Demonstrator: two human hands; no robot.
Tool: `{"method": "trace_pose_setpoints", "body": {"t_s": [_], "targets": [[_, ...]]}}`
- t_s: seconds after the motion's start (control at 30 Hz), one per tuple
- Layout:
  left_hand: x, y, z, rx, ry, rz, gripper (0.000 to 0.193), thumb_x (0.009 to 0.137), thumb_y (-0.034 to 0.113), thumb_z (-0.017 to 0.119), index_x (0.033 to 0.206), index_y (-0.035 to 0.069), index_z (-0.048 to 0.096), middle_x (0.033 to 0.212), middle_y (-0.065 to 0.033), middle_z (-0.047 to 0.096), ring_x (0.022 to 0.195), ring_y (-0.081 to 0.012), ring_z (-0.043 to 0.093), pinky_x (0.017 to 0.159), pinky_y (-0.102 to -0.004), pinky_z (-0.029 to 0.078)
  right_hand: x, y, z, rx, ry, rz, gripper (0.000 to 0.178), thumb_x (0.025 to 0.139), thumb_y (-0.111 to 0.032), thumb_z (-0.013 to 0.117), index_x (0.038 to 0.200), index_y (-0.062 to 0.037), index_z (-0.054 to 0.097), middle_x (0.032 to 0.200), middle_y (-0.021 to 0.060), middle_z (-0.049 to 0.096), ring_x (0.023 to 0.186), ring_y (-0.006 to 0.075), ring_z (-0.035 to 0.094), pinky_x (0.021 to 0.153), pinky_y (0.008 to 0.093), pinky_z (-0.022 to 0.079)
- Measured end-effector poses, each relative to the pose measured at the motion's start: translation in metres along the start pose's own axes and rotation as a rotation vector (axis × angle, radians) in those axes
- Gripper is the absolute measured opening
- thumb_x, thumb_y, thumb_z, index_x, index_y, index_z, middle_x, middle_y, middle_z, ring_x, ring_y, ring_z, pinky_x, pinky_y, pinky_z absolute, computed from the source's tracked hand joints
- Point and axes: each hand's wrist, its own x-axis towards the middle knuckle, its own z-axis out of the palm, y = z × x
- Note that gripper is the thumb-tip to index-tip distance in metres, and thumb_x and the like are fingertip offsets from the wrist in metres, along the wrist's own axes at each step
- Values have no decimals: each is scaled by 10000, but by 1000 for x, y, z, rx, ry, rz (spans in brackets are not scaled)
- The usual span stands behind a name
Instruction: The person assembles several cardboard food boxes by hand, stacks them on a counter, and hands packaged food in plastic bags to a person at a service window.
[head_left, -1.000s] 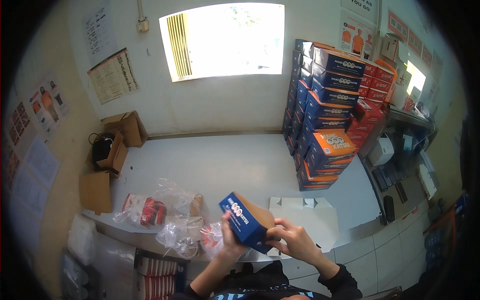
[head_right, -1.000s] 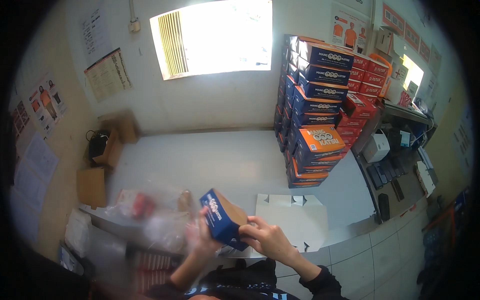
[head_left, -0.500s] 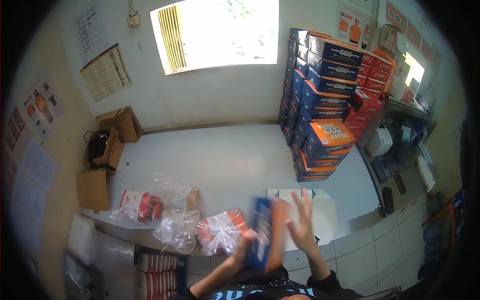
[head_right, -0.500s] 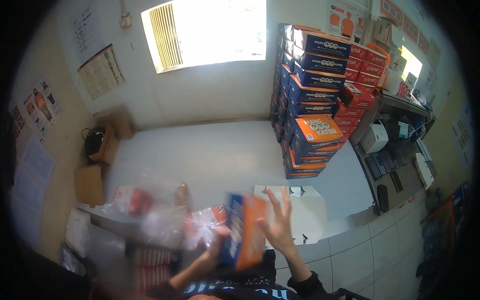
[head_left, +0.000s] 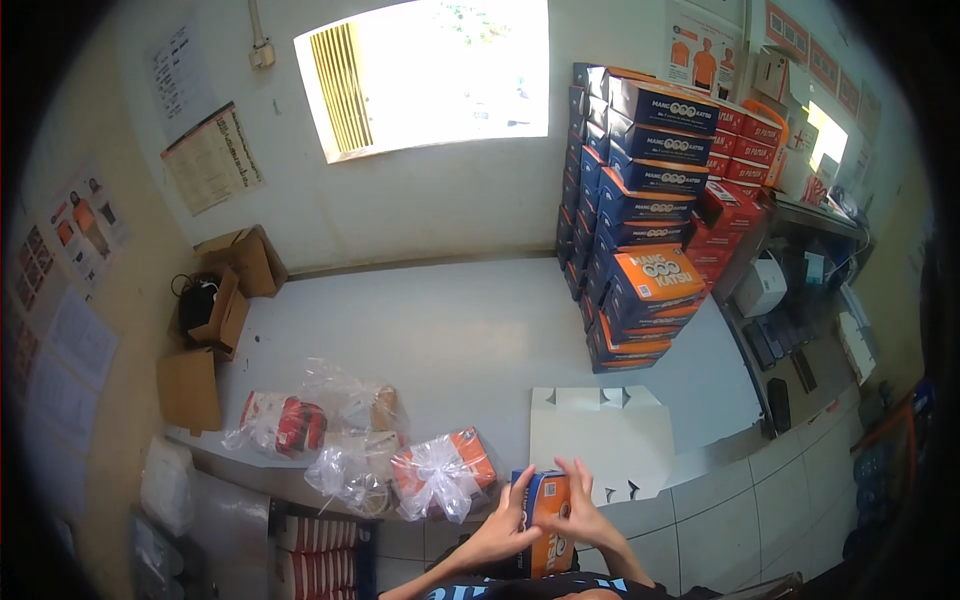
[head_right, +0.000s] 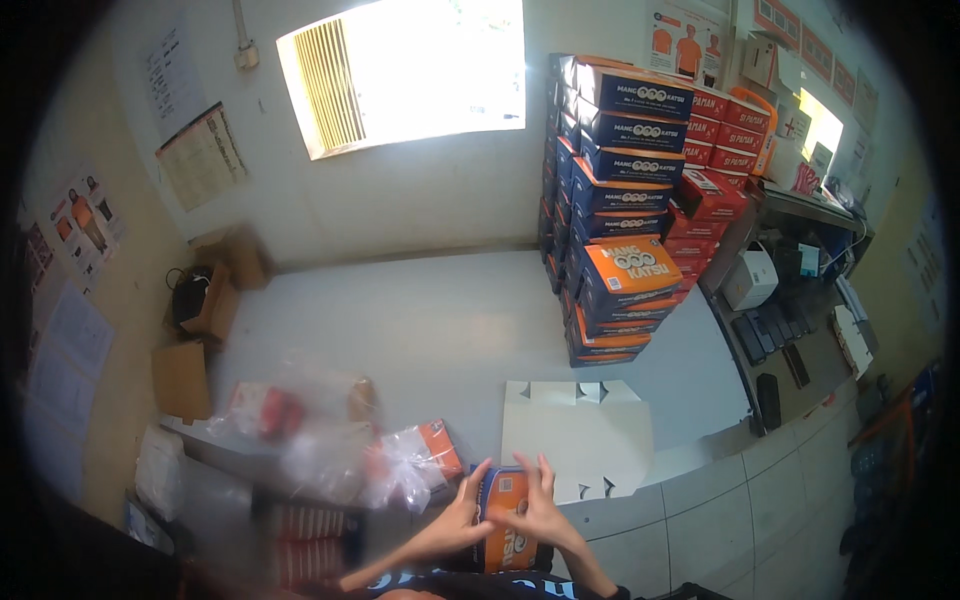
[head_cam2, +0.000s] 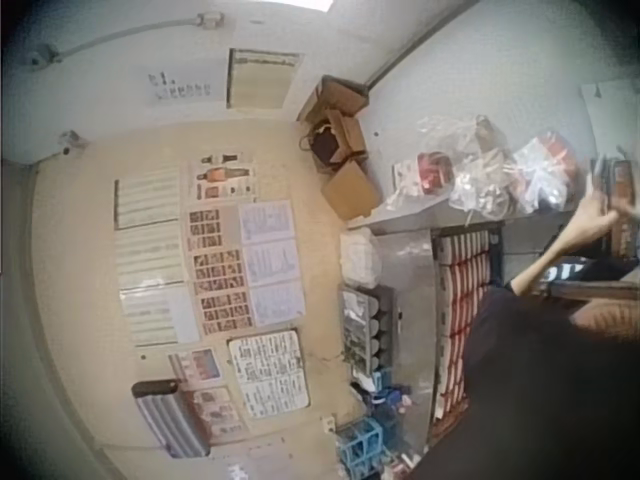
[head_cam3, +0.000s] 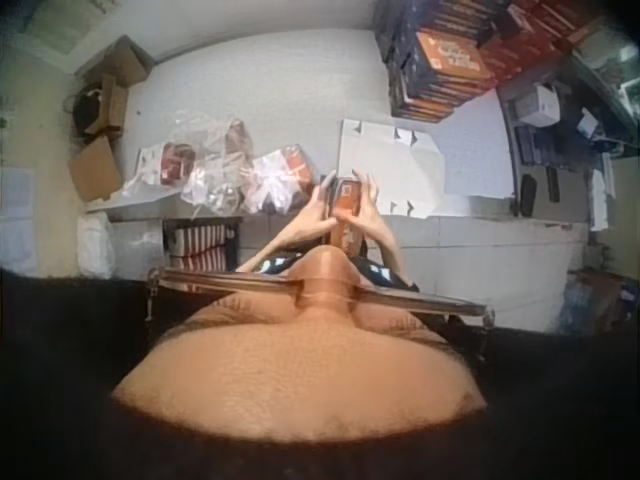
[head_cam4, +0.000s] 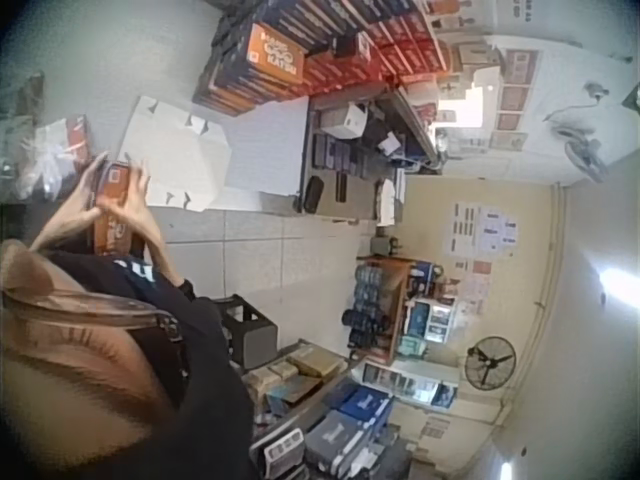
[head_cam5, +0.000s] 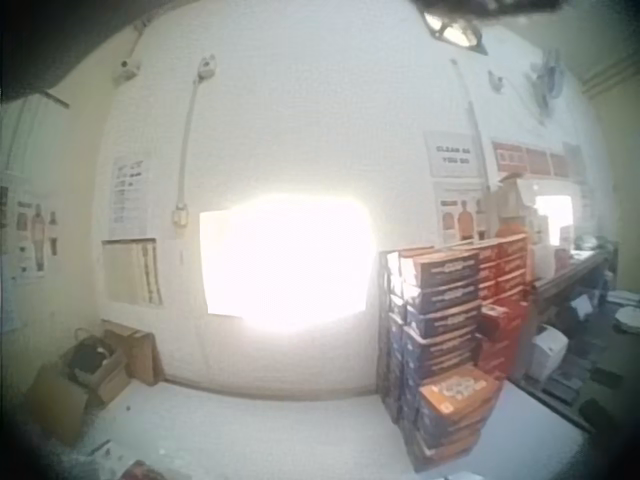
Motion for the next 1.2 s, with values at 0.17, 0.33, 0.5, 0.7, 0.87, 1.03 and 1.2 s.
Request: {"method": "trace_pose_setpoints", "body": {"t_s": [0.17,0.33,0.5,0.7,0.87,1.03,1.2], "targets": [[-9,1,-1,-37,-221,-96,1096,795,303,633,1410,227,-272,1303,-349,254,1192,-483,405,1021,-459,355,-33,1,-5,7,-327,-105,1354,538,-498,852,1472,-216,-86,1386,381,-253,1319,541,-176,1075,586,97],[11,33,4,-30,-140,-14,1153,776,259,633,1348,155,-363,1341,-389,215,1267,-497,289,1106,-478,29,-9,-12,-43,11,-325,-305,1208,561,-431,834,1482,-272,69,1434,329,-212,1342,522,-136,1077,587,102],[47,43,15,-40,-79,161,1183,799,263,654,1312,89,-398,1467,-312,118,1388,-421,81,1118,-464,-33,21,-31,-85,-46,-254,-448,1009,583,-361,813,1441,-258,294,1488,279,-89,1376,476,-72,1085,572,92],[107,10,62,-739,546,103,720,909,116,475,1416,14,-25,1411,-296,246,1350,-319,218,1086,-453,233,37,-52,-118,150,240,-450,1299,564,-437,865,1473,-124,-9,1512,205,-58,1391,365,26,1109,502,121],[173,76,75,-601,790,317,805,875,200,476,1451,83,-73,1517,-167,-24,1351,-423,168,1020,-535,305,101,-88,-199,85,183,-646,1163,722,-282,785,1465,-87,-89,1512,180,-22,1395,295,115,1106,445,229],[281,85,73,65,643,499,909,815,102,609,1469,213,-13,1489,-182,-29,1348,-429,181,1058,-528,287,218,-59,-352,413,290,-329,640,920,-272,564,1442,-52,266,1318,125,486,1134,168,512,907,258,431],[374,58,94,220,657,496,805,802,0,599,1452,181,158,1445,-235,73,1331,-455,202,1067,-519,300,276,33,-366,224,687,-209,623,934,-556,394,1325,-76,466,1153,29,551,921,123,510,825,262,406]]}}
